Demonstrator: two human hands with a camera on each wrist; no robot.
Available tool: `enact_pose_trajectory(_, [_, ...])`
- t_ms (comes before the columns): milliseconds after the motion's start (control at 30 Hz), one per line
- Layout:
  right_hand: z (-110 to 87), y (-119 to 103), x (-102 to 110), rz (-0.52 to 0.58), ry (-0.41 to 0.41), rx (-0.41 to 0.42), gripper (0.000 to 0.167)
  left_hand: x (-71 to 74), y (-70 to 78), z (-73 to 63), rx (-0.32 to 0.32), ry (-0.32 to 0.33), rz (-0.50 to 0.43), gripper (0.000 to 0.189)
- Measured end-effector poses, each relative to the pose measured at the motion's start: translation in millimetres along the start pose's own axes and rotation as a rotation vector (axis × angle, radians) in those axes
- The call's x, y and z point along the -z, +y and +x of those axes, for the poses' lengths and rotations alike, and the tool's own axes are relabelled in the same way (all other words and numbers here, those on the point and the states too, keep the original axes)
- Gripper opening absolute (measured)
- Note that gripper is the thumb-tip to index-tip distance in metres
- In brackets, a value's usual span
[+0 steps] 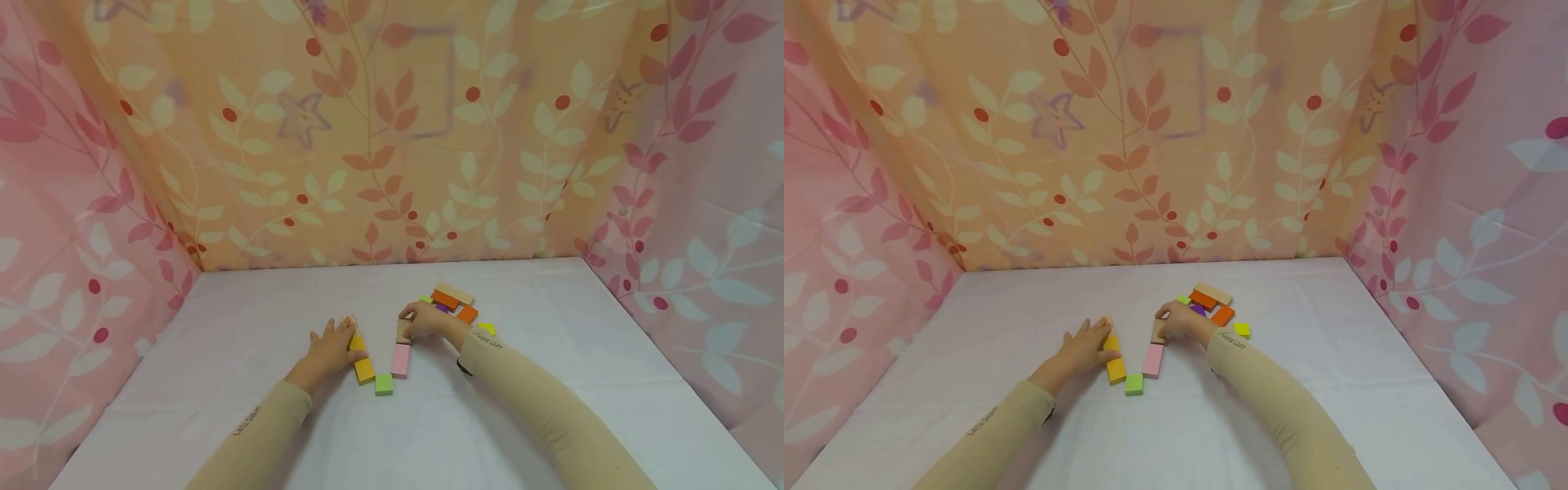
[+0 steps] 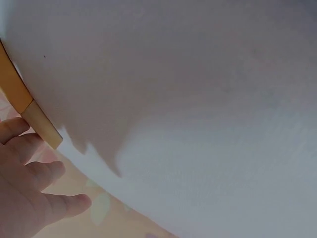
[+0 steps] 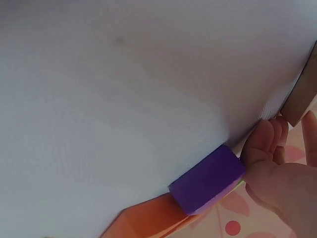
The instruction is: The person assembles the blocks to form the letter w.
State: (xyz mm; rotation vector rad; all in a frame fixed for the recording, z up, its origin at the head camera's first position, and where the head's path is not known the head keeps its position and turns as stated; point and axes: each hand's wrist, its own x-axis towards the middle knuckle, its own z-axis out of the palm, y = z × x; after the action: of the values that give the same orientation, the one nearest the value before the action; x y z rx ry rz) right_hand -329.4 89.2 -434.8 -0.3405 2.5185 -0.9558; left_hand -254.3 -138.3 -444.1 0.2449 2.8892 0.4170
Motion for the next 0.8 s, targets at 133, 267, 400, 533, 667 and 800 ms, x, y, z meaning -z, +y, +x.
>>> enact_pose_trajectory(133, [-0.2, 0, -1, 0.019, 0.001, 0.002, 0.04, 0.5, 0.0, 1.1, 0.003, -0.005, -0.008, 0.074])
enact_pose_trajectory(267, [-0.7, 0, -2, 0.017, -0.003, -0.004, 0.04, 0.7, 0.1, 2.4, 0.006, -0.01, -0.011, 0.074])
enact_pose_trajectory(400, [-1.9, 0, -2, 0.016, -0.004, -0.011, 0.041, 0.4, -0.3, 3.5, 0.005, -0.011, -0.008, 0.075])
enact_pose_trajectory(533, [-3.1, -2, -2, 0.021, -0.001, -0.015, 0.041, 0.1, -0.9, 5.0, -0.001, -0.011, -0.009, 0.075])
enact_pose_trajectory(667, [-5.5, -3, -2, 0.015, 0.0, -0.01, 0.044, 0.8, -0.1, 5.3, -0.001, -0.015, 0.002, 0.076])
enact_pose_trajectory(800, [-10.5, -3, 2, 0.031, 0.021, -0.001, 0.048, 2.1, 2.2, 4.7, -0.014, -0.005, 0.035, 0.075])
